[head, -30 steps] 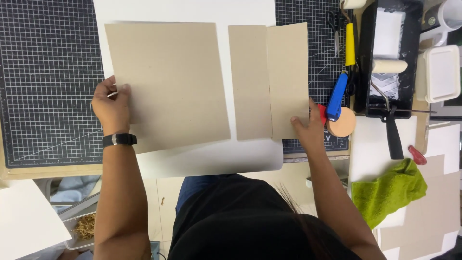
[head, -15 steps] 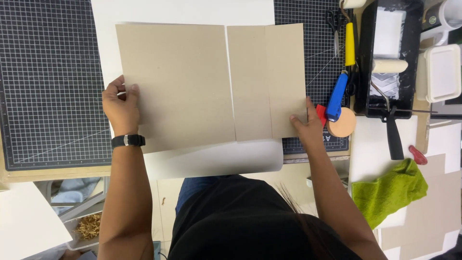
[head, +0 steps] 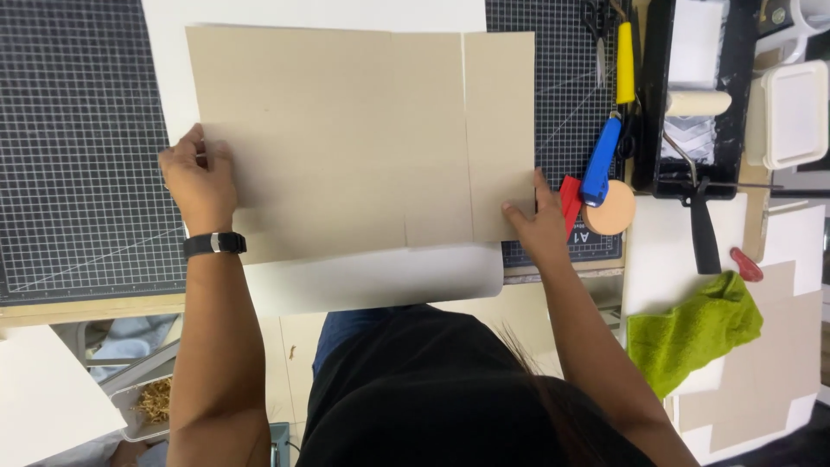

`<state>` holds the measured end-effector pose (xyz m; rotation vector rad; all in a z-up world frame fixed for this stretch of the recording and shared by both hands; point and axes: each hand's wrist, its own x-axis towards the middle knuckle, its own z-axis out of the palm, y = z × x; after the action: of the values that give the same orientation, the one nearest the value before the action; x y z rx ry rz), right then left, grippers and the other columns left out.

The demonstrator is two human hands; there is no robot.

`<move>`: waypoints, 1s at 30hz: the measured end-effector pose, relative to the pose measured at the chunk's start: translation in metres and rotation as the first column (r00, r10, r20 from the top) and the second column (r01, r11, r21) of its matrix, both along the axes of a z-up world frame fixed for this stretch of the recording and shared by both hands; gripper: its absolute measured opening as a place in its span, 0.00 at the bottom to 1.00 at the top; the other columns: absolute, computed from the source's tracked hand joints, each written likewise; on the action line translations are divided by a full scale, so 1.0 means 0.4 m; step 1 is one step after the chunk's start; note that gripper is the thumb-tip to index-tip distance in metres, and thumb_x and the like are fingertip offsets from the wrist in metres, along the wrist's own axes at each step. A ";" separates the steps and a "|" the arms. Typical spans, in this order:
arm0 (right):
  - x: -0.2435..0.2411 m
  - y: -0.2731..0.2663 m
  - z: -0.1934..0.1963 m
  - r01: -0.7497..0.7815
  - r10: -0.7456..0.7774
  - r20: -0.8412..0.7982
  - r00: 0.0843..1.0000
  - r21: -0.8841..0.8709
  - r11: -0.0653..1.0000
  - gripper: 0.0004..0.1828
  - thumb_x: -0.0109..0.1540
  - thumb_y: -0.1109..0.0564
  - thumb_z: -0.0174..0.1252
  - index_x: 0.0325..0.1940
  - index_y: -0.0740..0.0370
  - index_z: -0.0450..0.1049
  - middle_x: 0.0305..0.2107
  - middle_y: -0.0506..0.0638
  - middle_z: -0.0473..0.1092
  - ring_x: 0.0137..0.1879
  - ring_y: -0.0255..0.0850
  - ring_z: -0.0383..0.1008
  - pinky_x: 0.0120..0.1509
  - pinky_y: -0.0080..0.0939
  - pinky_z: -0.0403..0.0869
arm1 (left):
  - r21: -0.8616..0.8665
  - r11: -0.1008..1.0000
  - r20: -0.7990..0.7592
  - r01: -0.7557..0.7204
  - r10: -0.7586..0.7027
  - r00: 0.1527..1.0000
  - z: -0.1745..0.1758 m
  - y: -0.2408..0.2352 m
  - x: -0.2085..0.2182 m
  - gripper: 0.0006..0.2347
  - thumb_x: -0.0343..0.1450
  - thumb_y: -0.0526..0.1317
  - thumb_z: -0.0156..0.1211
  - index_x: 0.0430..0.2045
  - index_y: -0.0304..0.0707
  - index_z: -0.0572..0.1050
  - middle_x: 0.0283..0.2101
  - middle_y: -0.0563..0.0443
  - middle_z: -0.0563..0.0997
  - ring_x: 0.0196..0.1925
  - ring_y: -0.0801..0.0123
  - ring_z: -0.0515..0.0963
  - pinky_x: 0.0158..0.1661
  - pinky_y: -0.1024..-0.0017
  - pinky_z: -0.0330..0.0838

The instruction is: Cutting a large paper sheet and gluing cardboard panels onto it to create a structured board

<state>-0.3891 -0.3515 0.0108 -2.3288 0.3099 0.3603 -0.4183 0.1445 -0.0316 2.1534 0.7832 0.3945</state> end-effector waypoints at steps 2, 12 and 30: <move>-0.001 -0.012 -0.020 -0.020 0.018 -0.020 1.000 -0.113 0.993 0.45 0.62 0.45 0.65 0.80 0.54 0.57 0.65 0.62 0.62 0.72 0.57 0.62 0.76 0.55 0.64 | 0.086 0.996 -0.049 0.035 -0.031 0.998 -0.009 0.006 -0.001 0.17 0.74 0.30 0.67 0.58 0.25 0.75 0.46 0.37 0.72 0.48 0.48 0.79 0.46 0.56 0.81; 0.030 -0.049 -0.055 -0.009 0.016 0.077 0.997 -0.093 0.996 0.37 0.61 0.53 0.67 0.75 0.53 0.65 0.50 0.60 0.66 0.53 0.53 0.75 0.57 0.50 0.76 | 0.416 0.908 -0.149 0.044 0.020 0.989 -0.037 -0.088 0.043 0.32 0.64 0.33 0.82 0.64 0.32 0.73 0.52 0.39 0.65 0.57 0.40 0.61 0.53 0.42 0.61; 0.034 -0.061 -0.066 -0.024 0.030 0.082 0.996 -0.072 0.997 0.39 0.61 0.52 0.68 0.75 0.51 0.65 0.52 0.63 0.66 0.54 0.57 0.75 0.59 0.53 0.75 | 0.235 0.280 -0.378 0.931 -0.856 0.353 0.015 -0.671 0.139 0.40 0.70 0.67 0.56 0.76 0.56 0.50 0.80 0.50 0.43 0.81 0.51 0.34 0.74 0.45 0.25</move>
<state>-0.3756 -0.3757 -0.0156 -2.4118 0.2549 0.2685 -0.3627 -0.1240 -0.0257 2.6514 -0.6419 -0.3070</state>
